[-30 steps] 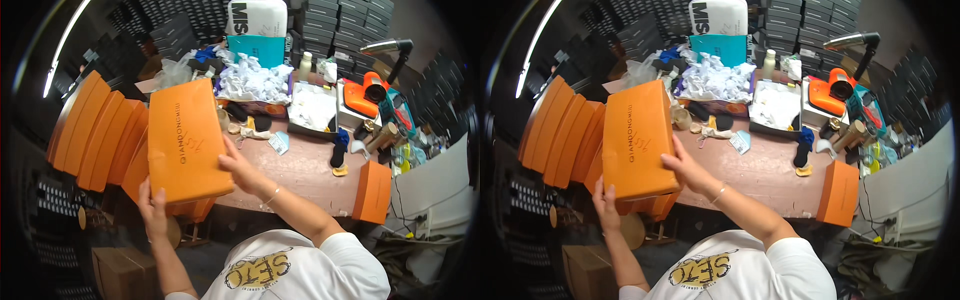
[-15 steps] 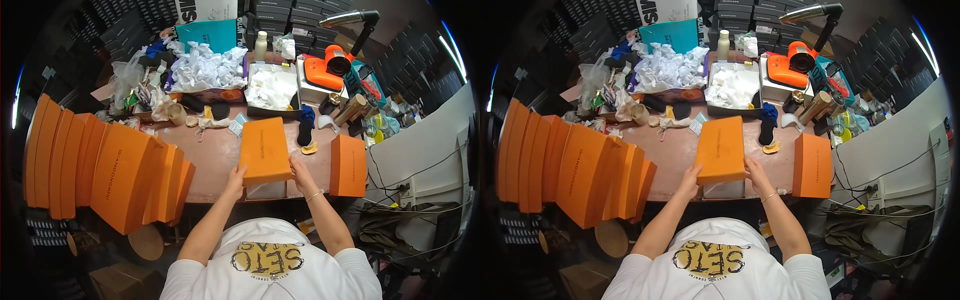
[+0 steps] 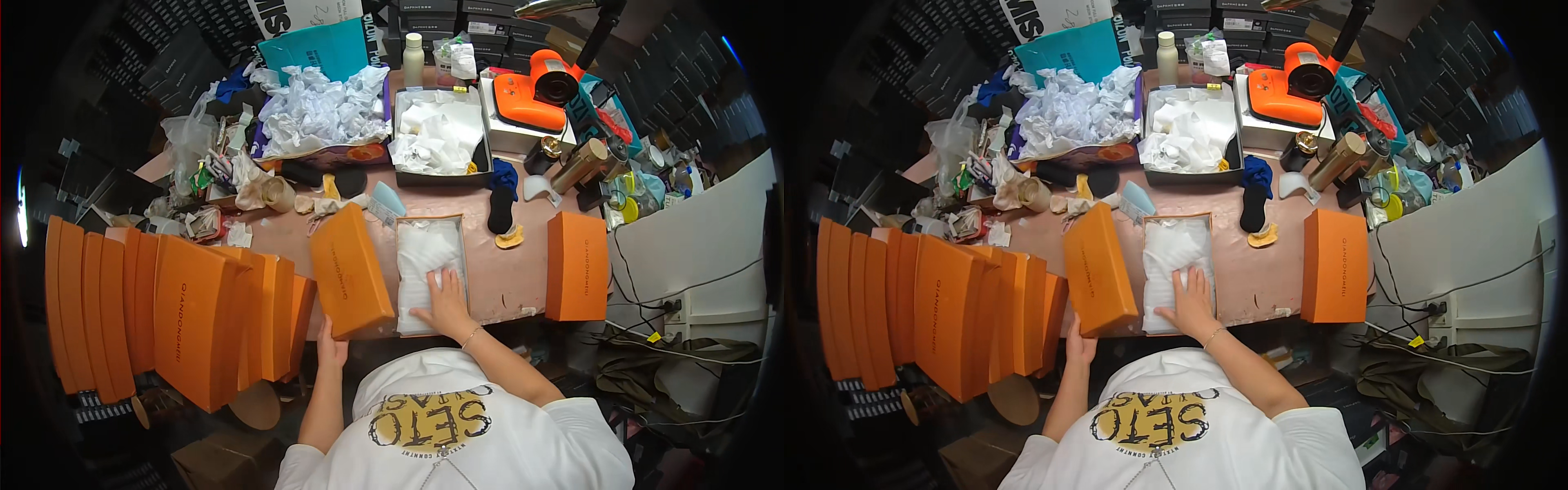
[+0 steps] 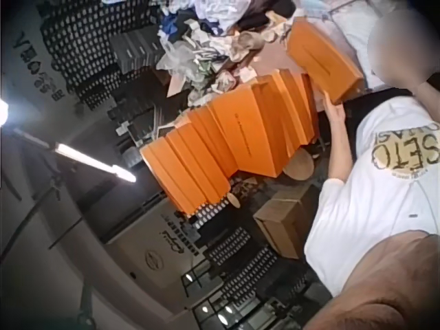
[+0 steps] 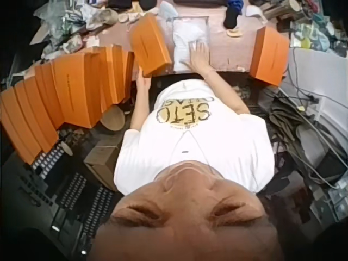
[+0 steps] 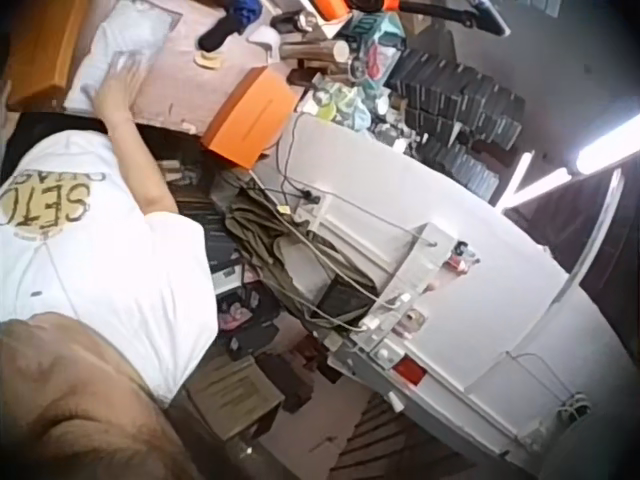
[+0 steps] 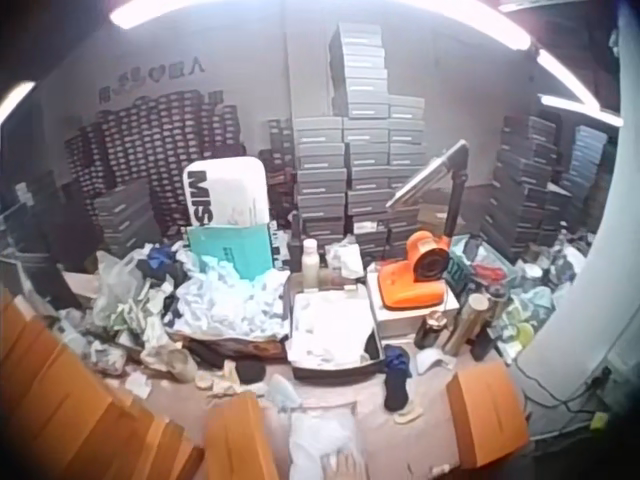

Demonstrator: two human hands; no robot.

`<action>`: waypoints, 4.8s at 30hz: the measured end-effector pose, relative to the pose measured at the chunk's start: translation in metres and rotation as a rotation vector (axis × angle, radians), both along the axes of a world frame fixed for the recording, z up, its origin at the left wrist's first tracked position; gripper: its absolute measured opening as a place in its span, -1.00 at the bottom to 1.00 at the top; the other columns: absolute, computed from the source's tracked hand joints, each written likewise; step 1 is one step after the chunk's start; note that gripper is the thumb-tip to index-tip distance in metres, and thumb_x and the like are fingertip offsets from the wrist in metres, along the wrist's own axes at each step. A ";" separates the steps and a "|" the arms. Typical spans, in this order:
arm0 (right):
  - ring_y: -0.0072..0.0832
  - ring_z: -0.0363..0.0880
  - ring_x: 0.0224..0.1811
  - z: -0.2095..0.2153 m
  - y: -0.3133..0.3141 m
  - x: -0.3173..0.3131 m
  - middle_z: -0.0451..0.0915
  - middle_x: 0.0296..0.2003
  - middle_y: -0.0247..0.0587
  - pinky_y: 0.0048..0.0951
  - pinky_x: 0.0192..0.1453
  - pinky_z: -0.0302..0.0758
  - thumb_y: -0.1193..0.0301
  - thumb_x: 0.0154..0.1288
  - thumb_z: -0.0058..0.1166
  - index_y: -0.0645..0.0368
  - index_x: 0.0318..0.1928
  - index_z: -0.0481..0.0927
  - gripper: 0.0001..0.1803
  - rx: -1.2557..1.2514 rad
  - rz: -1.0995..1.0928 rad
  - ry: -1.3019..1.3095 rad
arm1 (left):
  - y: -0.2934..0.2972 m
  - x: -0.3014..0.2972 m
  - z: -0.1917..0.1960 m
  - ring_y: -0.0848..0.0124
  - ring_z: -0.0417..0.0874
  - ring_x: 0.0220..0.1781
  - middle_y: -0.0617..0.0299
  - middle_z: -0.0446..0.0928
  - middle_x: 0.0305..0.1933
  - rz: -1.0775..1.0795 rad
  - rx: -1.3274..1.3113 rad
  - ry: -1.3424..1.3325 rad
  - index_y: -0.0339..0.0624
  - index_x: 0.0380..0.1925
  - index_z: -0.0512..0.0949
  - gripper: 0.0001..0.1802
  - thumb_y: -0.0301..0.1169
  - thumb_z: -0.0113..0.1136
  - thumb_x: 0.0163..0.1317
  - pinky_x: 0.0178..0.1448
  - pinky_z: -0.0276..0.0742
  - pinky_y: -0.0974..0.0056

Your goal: The person is inspecting and packing a pair of high-heeled sandals into a box with protective tissue paper.

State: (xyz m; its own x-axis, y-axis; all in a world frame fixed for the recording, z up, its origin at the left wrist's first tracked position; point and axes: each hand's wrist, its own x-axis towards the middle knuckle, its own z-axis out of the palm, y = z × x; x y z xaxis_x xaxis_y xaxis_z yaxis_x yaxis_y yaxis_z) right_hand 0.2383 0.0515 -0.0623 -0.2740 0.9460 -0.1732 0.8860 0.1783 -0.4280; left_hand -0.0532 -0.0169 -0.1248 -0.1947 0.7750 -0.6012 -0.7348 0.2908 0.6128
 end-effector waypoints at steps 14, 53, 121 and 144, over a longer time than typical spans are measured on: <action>-0.10 0.61 -0.13 -0.039 0.046 -0.025 0.60 -0.18 0.13 -0.20 -0.05 0.53 0.24 -0.15 0.25 0.28 0.27 0.25 -0.10 -0.168 -0.453 0.070 | 0.036 -0.011 0.060 0.02 0.37 0.22 -0.09 0.36 0.15 -0.623 0.277 1.338 -0.27 0.11 0.39 -0.55 -0.43 0.14 0.21 0.30 0.26 0.09; -0.07 0.62 -0.16 -0.006 0.034 -0.011 0.58 -0.13 0.20 -0.23 -0.01 0.52 0.23 0.15 0.20 0.39 0.05 0.48 -0.45 -0.267 -0.166 0.526 | 0.084 -0.036 0.132 0.32 0.54 0.10 0.08 0.50 0.11 -0.387 0.419 -0.038 -0.29 0.11 0.39 -0.59 -0.41 0.03 0.27 0.14 0.44 0.32; -0.04 0.18 0.35 0.477 0.506 -0.349 0.16 0.29 0.28 -0.21 0.34 0.24 -0.19 0.08 0.16 0.29 0.37 0.07 0.07 0.779 0.306 1.129 | -0.035 -0.041 0.080 0.17 0.35 0.28 0.00 0.21 0.34 -0.021 0.182 0.238 -0.25 0.35 0.07 -0.09 0.17 0.05 0.22 0.32 0.27 0.04; -0.20 0.56 0.01 0.072 -0.041 -0.042 0.52 0.04 0.09 -0.31 0.10 0.47 0.19 0.30 0.06 0.34 0.17 0.40 -0.44 -0.638 0.008 0.688 | 0.121 0.016 0.055 0.42 0.50 0.04 0.15 0.45 0.08 -0.796 0.162 0.428 -0.27 0.17 0.36 -0.52 -0.28 0.14 0.31 0.12 0.43 0.35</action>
